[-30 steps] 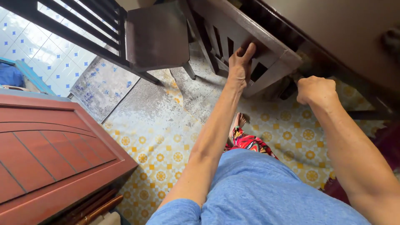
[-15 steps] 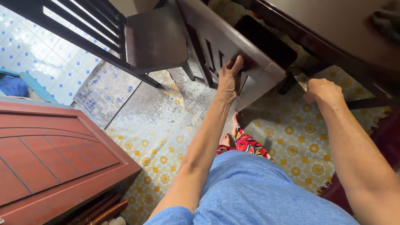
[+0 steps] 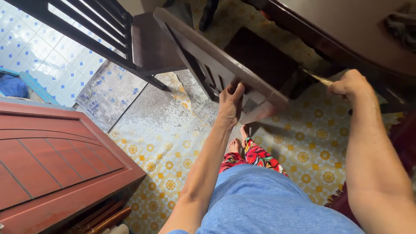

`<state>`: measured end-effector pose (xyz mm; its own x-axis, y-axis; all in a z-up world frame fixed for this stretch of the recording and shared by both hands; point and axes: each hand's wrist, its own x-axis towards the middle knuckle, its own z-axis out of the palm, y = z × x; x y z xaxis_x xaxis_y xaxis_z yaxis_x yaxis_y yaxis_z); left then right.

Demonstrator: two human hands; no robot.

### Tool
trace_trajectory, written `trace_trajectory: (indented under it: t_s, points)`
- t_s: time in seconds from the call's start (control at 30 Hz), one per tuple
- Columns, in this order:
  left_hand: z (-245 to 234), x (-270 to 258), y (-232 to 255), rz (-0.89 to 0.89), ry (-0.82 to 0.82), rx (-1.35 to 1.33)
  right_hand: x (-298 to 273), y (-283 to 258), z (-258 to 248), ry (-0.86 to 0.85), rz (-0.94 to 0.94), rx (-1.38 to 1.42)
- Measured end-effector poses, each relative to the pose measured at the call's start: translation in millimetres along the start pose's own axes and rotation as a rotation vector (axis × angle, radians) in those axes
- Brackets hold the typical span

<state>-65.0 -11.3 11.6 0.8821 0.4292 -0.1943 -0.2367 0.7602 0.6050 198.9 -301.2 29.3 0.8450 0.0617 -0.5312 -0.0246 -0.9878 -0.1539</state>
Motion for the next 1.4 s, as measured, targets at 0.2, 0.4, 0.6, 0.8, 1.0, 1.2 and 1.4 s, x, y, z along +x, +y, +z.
trace_trajectory:
  t_s: [0.2, 0.4, 0.6, 0.8, 1.0, 1.2, 1.4]
  points:
    - [-12, -18, 0, 0.058, 0.000, 0.006, 12, -68, 5, 0.004, -0.062, 0.145]
    - [-22, -32, 1, 0.097, 0.034, 0.138, 83, -144, 17, -0.029, -0.299, 0.203]
    - [-28, -42, 8, 0.057, 0.063, 0.176, 126, -179, 38, -0.021, -0.337, 0.098]
    - [-38, -78, -7, 0.201, 0.080, 0.606, 146, -198, 54, 0.033, -0.283, -0.139]
    - [-108, -123, -120, -0.336, 0.295, 0.882, 208, -145, 113, 0.149, -0.382, -0.354]
    - [-68, -127, -137, -0.248, -0.517, 1.255, 131, -103, 106, 0.075, -0.194, -0.177]
    - [-21, -104, -139, 0.005, -0.669, 1.289, 82, -49, 95, 0.057, 0.069, -0.046]
